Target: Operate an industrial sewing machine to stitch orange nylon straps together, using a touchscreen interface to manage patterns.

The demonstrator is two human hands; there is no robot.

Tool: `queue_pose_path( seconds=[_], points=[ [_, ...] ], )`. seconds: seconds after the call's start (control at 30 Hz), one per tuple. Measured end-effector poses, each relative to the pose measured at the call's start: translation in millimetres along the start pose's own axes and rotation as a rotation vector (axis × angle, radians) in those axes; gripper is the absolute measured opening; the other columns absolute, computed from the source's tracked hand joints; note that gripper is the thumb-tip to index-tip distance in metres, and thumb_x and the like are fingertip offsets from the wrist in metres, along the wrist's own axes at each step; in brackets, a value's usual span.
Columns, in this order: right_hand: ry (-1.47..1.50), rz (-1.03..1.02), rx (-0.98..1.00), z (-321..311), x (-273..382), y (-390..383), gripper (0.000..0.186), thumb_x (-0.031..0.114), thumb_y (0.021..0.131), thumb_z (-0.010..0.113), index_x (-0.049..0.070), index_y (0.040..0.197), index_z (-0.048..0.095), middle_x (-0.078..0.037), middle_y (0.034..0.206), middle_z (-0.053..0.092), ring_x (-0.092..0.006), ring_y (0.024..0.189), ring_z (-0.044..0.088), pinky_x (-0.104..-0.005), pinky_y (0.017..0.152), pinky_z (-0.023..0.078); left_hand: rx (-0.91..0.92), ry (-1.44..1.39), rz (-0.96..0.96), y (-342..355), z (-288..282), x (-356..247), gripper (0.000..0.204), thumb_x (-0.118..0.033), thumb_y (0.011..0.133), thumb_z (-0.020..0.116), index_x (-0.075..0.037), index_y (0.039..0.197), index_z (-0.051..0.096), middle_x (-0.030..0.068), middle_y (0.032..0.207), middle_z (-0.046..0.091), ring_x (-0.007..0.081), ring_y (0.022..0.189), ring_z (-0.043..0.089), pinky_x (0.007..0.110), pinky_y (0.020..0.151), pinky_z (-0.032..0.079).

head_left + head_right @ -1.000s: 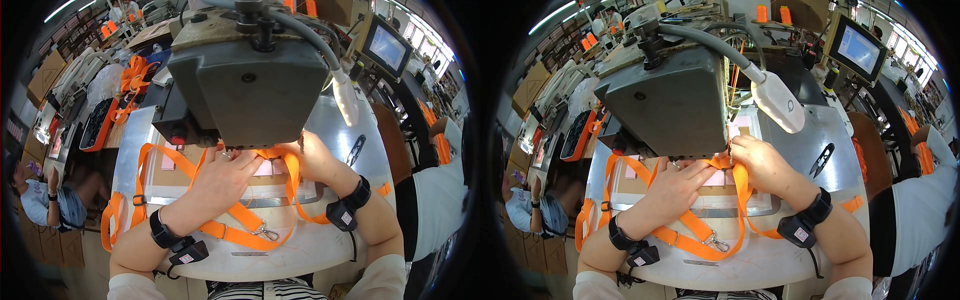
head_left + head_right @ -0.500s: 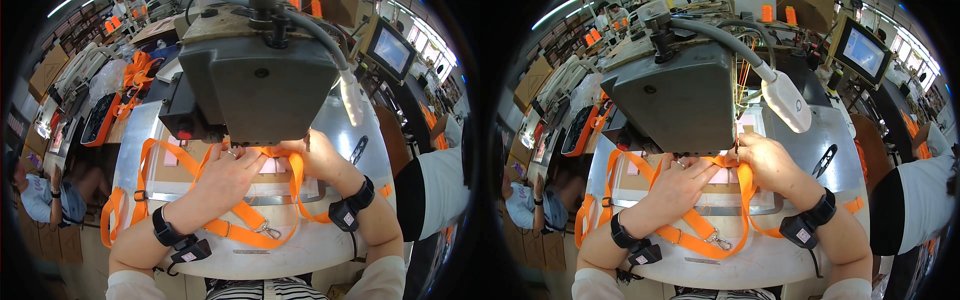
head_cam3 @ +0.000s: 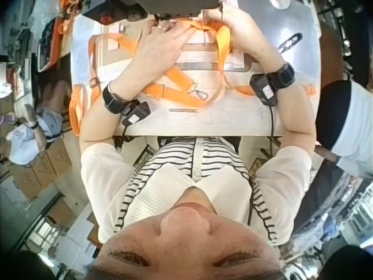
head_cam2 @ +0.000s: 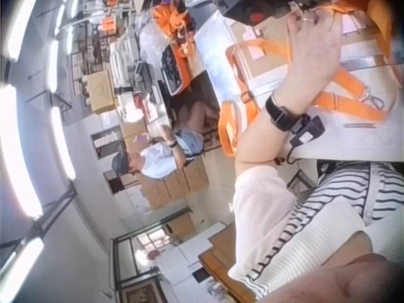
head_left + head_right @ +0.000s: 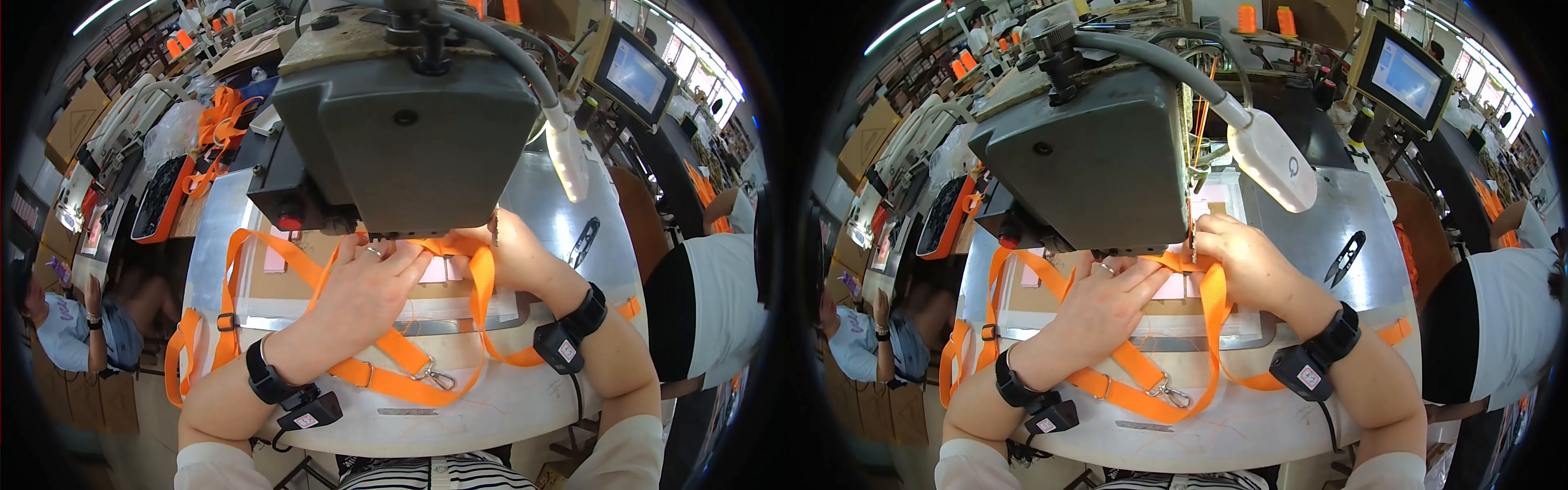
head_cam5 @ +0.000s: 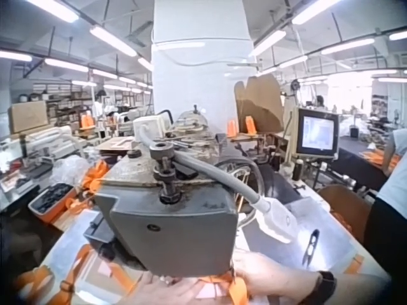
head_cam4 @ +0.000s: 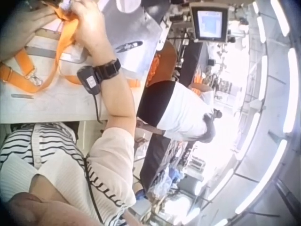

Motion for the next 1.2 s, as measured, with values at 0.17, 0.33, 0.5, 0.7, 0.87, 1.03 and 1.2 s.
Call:
queue_pose_path(
  seconds=[0.17, 0.33, 0.5, 0.7, 0.87, 1.03, 1.2],
  points=[
    [0.068, -0.017, 0.005, 0.7, -3.2, -1.7, 0.020, 0.012, 0.070, 0.074, 0.006, 0.086, 0.065, -0.008, 0.090, 0.057, -0.0284, 0.092, 0.056, -0.0368, 0.076, 0.049, -0.002, 0.022, 0.013, -0.6, 2.7, 0.2, 0.039, -0.004, 0.077, 0.055, -0.003, 0.115, 0.055, 0.0080, 0.101, 0.051, 0.0215, 0.080, 0.058, 0.045, 0.087, 0.038],
    [0.013, -0.005, 0.029, -0.4, 0.6, -0.3, 0.020, 0.010, 0.070, 0.072, 0.007, 0.089, 0.068, -0.007, 0.090, 0.058, -0.0273, 0.092, 0.057, -0.0356, 0.078, 0.050, 0.016, 0.007, -0.005, -1.3, 3.9, 1.9, 0.039, -0.004, 0.077, 0.054, -0.004, 0.116, 0.055, 0.0083, 0.101, 0.051, 0.0219, 0.079, 0.057, 0.044, 0.088, 0.038],
    [-0.080, -0.002, 0.018, -2.0, 7.5, -4.4, 0.026, 0.007, 0.067, 0.069, 0.010, 0.092, 0.069, -0.005, 0.090, 0.058, -0.0261, 0.090, 0.056, -0.0356, 0.075, 0.050, -0.003, -0.060, -0.010, -3.1, 7.2, 4.7, 0.042, -0.003, 0.076, 0.055, -0.006, 0.118, 0.055, 0.0071, 0.103, 0.052, 0.0230, 0.079, 0.057, 0.046, 0.092, 0.037],
    [-0.155, -0.049, 0.029, -1.1, 6.1, -5.0, 0.033, 0.007, 0.067, 0.066, 0.014, 0.099, 0.070, -0.004, 0.090, 0.057, -0.0247, 0.090, 0.055, -0.0353, 0.074, 0.049, 0.029, -0.122, -0.043, -4.0, 5.8, 7.0, 0.045, -0.001, 0.074, 0.055, -0.007, 0.118, 0.055, 0.0057, 0.105, 0.053, 0.0242, 0.080, 0.056, 0.047, 0.095, 0.036],
    [-0.173, -0.058, 0.027, -1.2, 9.6, -4.4, 0.033, 0.006, 0.067, 0.065, 0.014, 0.099, 0.070, -0.004, 0.091, 0.057, -0.0249, 0.091, 0.055, -0.0351, 0.075, 0.049, 0.014, -0.081, -0.014, -4.2, 2.5, 6.4, 0.045, 0.000, 0.074, 0.055, -0.007, 0.118, 0.056, 0.0051, 0.105, 0.054, 0.0242, 0.081, 0.056, 0.046, 0.095, 0.037],
    [-0.177, -0.035, 0.071, -2.2, 11.1, -4.1, 0.034, 0.003, 0.066, 0.065, 0.013, 0.099, 0.070, -0.004, 0.092, 0.058, -0.0254, 0.092, 0.055, -0.0354, 0.076, 0.049, -0.008, -0.003, 0.082, -5.4, -3.2, 1.3, 0.040, -0.007, 0.073, 0.059, 0.001, 0.113, 0.058, 0.0072, 0.102, 0.059, 0.0209, 0.087, 0.058, 0.036, 0.090, 0.042],
    [-0.180, -0.057, 0.052, -1.5, 11.0, -3.9, 0.035, 0.003, 0.066, 0.065, 0.013, 0.099, 0.070, -0.004, 0.092, 0.058, -0.0253, 0.092, 0.055, -0.0353, 0.077, 0.049, -0.079, 0.143, -0.004, -15.0, -7.4, 0.9, 0.042, -0.011, 0.071, 0.064, -0.004, 0.112, 0.059, 0.0070, 0.108, 0.058, 0.0218, 0.097, 0.055, 0.037, 0.083, 0.044]
  ],
)
Point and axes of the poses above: each hand's wrist, its own y-axis towards the middle knuckle, its own z-axis out of the palm, x = y × z, the point moved 5 cm from there along y, towards the middle knuckle
